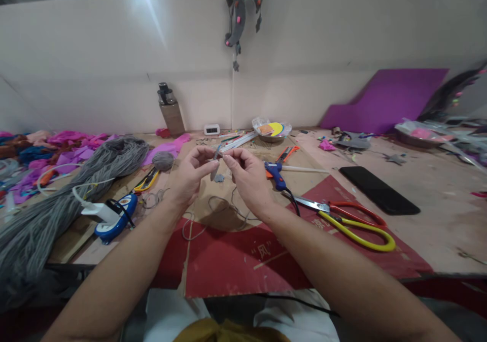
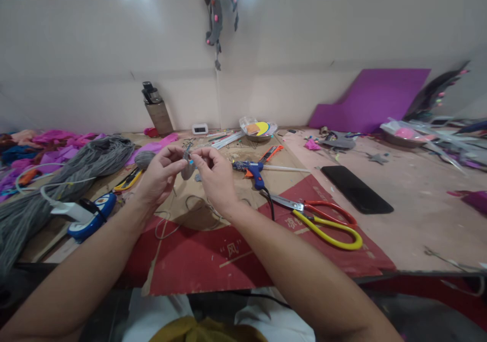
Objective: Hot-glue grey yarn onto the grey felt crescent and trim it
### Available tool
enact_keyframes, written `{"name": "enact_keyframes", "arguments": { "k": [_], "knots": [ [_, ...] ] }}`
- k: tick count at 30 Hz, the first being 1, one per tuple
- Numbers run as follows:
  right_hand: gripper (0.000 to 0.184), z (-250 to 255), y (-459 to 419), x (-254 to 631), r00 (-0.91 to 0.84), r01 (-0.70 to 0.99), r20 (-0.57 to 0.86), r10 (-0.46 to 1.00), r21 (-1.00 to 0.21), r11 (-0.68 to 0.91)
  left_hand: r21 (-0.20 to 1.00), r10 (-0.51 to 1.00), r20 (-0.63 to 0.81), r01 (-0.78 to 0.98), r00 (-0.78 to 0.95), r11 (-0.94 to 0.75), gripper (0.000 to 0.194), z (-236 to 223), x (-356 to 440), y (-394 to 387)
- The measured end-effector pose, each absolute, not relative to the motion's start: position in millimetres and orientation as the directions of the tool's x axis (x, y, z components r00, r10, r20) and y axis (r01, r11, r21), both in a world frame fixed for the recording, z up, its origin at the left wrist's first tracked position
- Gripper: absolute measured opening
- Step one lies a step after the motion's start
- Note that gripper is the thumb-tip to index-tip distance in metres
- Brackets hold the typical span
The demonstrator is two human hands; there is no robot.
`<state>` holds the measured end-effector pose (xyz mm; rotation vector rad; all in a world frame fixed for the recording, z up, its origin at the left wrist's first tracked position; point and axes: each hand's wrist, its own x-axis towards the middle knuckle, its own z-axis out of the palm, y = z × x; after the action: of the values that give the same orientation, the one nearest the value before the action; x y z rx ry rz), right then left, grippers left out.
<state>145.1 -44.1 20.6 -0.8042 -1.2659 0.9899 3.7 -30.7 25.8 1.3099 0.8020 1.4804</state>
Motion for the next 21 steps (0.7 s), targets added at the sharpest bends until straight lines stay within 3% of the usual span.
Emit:
{"name": "enact_keyframes", "arguments": {
  "k": [14,21],
  "knots": [
    [0.016,21.8,-44.3,145.7,0.004,-0.133,0.386,0.923,-0.914,0.383,0.915,0.950,0.282,-0.336,0.131,-0.225,0.030,29.3,6.4,-35.0],
    [0.013,17.2,-41.7,141.4,-0.007,-0.107,0.417,0.909,-0.904,0.413,0.897,0.961,0.247,-0.404,0.125,-0.178,0.020,27.3,10.7,-36.8]
  ]
}}
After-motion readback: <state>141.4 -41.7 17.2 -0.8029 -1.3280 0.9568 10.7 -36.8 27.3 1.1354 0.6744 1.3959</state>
